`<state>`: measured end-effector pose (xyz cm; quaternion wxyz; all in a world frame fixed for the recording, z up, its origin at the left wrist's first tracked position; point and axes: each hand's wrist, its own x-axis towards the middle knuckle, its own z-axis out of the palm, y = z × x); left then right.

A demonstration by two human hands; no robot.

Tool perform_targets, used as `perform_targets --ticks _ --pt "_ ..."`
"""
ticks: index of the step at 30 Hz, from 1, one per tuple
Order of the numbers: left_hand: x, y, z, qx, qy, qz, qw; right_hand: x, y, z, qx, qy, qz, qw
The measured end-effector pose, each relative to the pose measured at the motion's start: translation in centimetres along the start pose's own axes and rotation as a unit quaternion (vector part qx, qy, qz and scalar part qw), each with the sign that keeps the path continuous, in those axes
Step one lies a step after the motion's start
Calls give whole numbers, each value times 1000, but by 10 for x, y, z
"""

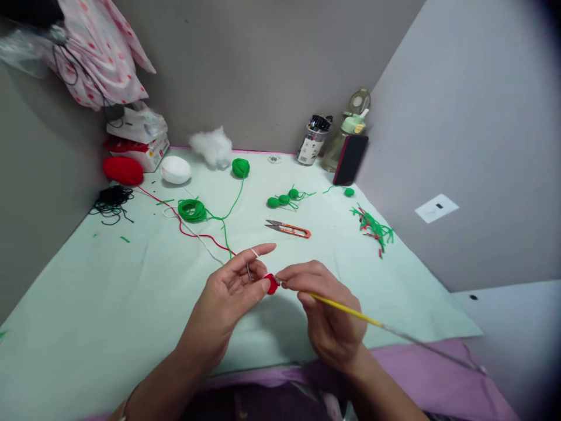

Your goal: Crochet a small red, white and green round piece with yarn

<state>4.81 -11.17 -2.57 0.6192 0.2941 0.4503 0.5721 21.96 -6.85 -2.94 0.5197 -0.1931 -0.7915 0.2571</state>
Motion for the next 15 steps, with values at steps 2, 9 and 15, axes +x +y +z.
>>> perform_targets --ticks 2,9,15 --pt "0 -1 -1 1 -1 5 1000 0 0 0 -24 -2 -22 999" --pt "0 -1 -2 13 -2 17 1000 -2 2 -1 16 1 -1 1000" --pt "1 -3 0 5 -3 12 1000 -4 5 2 4 8 -13 1000"
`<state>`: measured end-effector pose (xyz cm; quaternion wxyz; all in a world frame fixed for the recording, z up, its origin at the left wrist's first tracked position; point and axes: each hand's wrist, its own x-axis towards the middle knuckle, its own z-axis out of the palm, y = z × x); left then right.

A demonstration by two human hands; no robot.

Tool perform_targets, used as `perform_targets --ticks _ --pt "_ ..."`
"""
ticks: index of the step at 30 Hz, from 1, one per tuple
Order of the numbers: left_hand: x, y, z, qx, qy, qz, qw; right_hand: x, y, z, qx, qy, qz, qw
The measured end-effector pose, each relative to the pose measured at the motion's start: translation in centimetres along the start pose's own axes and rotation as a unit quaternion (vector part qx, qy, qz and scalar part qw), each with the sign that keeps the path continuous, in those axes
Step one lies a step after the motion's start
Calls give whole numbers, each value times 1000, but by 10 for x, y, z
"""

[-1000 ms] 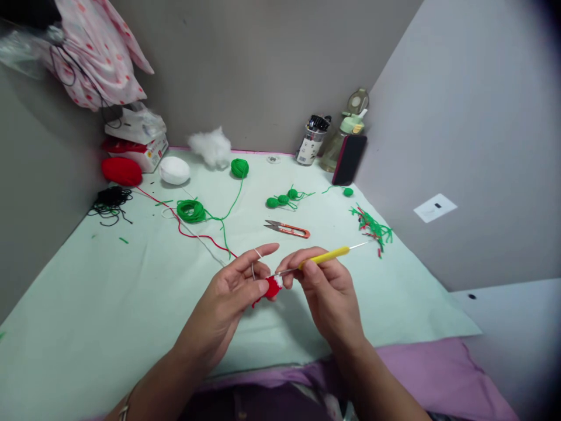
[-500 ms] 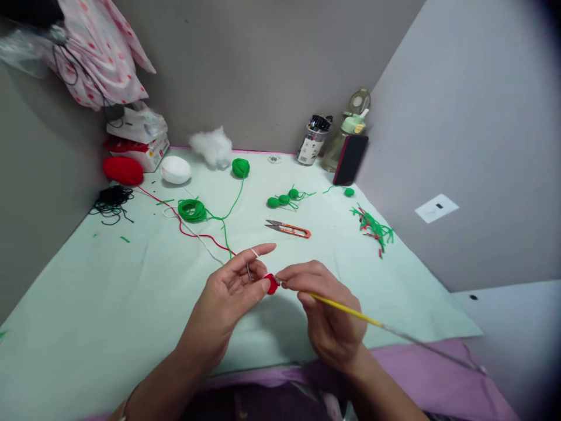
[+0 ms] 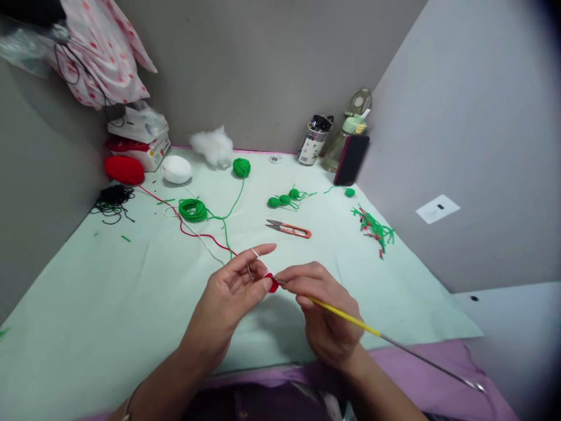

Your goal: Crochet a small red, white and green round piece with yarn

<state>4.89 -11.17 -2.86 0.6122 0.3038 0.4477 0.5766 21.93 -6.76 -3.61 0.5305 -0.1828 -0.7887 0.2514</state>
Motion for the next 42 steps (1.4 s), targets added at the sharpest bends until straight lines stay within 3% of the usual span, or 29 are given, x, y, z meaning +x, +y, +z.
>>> perform_targets --ticks 5,8,11,17,21,29,42 --pt "0 1 -1 -3 -6 -3 1000 -1 1 1 83 19 70 994" --pt "1 3 -2 -5 -16 -6 1000 0 4 2 193 55 157 967" --pt "1 3 -2 -8 -21 -8 1000 2 7 1 240 53 185 952" --pt "0 2 -1 -8 -16 -9 1000 3 3 -3 132 22 130 982" --pt "-1 2 -2 -2 -10 -7 1000 1 3 -6 94 8 105 990" --pt "-1 2 4 -25 -1 -16 1000 -1 0 -2 -17 -3 -10 1000" --pt "1 4 3 1 -27 -9 1000 0 2 -1 -12 10 15 1000"
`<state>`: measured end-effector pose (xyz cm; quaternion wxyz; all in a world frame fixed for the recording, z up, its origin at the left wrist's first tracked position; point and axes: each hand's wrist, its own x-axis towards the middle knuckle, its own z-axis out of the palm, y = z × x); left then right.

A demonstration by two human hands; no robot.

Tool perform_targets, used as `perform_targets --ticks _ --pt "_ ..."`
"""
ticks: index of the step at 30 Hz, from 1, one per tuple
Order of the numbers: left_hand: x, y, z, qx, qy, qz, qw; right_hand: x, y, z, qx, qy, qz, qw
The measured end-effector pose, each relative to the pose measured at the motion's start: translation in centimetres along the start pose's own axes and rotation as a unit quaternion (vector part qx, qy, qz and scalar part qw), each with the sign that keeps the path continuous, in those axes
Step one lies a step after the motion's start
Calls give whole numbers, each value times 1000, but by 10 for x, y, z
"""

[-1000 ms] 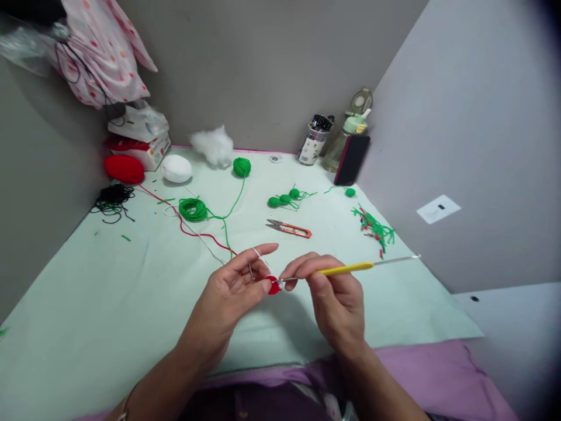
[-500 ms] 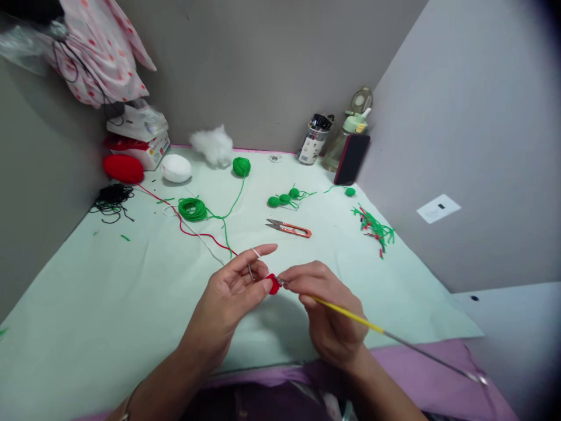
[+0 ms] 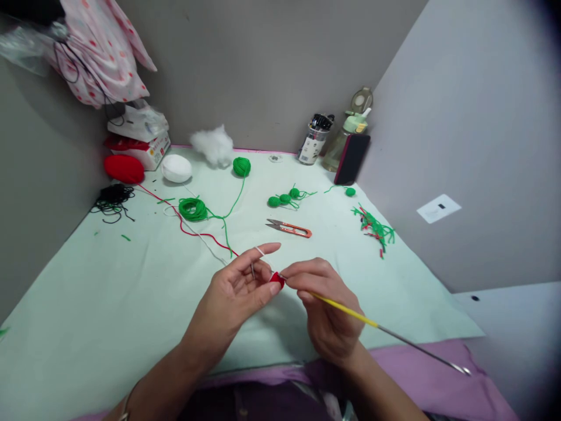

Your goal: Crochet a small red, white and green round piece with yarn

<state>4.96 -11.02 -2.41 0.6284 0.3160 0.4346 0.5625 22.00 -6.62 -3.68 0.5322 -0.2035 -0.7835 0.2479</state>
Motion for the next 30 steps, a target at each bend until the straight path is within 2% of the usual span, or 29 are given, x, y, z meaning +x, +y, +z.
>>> perform_targets --ticks 6,8,11,14,17,20,24,26,28,30 --pt "-1 -6 8 -6 80 31 996 2 -1 2 -80 -13 -24 996" --pt "-2 -7 8 -42 66 16 997 -1 -1 2 -151 -33 -63 986" --pt "-1 -5 6 -130 4 -72 989 -6 -1 1 -191 -48 -84 977" --pt "0 1 3 -167 -11 -116 979 -3 -1 -3 -60 4 8 998" --pt "1 5 1 -137 17 -80 987 5 0 -3 98 68 109 987" --pt "0 5 4 -96 13 -46 994 12 0 1 150 55 136 978" --pt "0 -1 8 -70 23 -12 997 10 -3 8 109 50 126 985" --pt "0 -2 8 -78 41 0 996 5 -4 10 42 42 100 993" --pt "1 -3 8 -102 44 -10 994 0 -4 10 -33 27 50 998" --pt "2 -2 7 -138 28 -49 989 -3 -2 8 -60 15 22 998"
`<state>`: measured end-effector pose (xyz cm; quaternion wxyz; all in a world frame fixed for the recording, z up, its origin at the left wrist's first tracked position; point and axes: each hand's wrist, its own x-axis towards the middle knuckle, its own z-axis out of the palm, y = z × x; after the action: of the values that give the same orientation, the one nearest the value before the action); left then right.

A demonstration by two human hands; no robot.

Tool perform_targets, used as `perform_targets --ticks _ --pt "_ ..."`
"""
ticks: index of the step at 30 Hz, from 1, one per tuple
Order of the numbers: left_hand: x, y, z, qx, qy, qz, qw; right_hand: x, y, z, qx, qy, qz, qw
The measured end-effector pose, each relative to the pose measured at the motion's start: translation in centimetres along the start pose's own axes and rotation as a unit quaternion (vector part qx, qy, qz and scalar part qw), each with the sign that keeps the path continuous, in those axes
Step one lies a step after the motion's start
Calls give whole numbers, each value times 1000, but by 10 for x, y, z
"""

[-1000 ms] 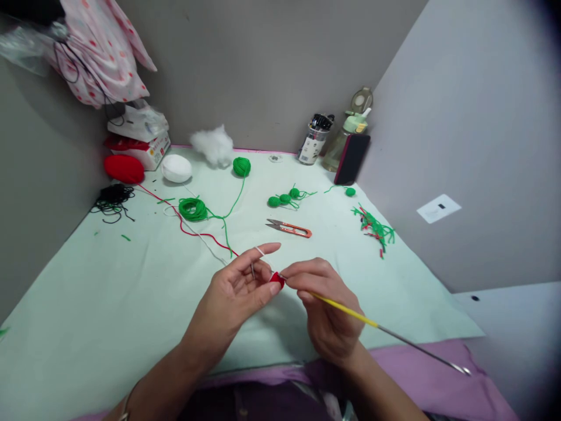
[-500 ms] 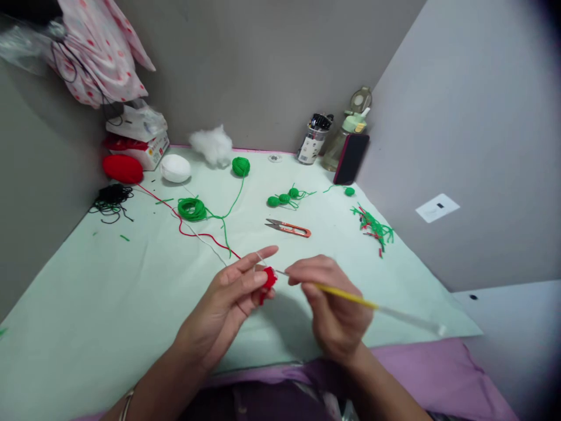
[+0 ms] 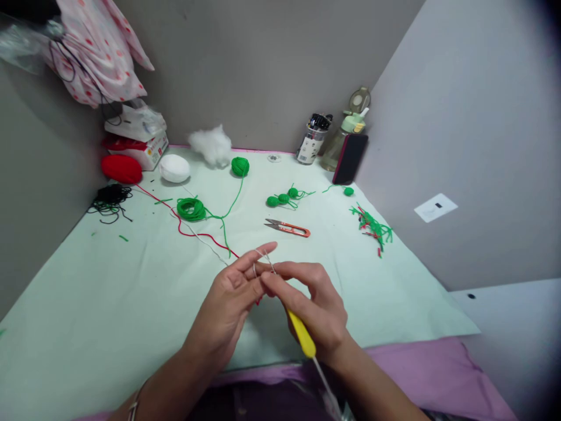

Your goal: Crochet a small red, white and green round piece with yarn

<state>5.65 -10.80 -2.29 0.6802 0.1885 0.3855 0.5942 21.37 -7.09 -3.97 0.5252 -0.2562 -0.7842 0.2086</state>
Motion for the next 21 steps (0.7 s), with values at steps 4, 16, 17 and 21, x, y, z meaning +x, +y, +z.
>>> perform_targets --ticks 4,16,17,21 --pt "2 5 -4 -38 -11 -46 998 7 5 -4 136 45 102 984" --pt "-2 3 -2 62 -28 8 998 6 14 0 320 10 225 920" --pt "-2 3 -2 60 -26 7 998 6 15 0 327 12 229 917" --pt "-3 4 0 52 -20 12 998 7 13 0 299 12 203 932"
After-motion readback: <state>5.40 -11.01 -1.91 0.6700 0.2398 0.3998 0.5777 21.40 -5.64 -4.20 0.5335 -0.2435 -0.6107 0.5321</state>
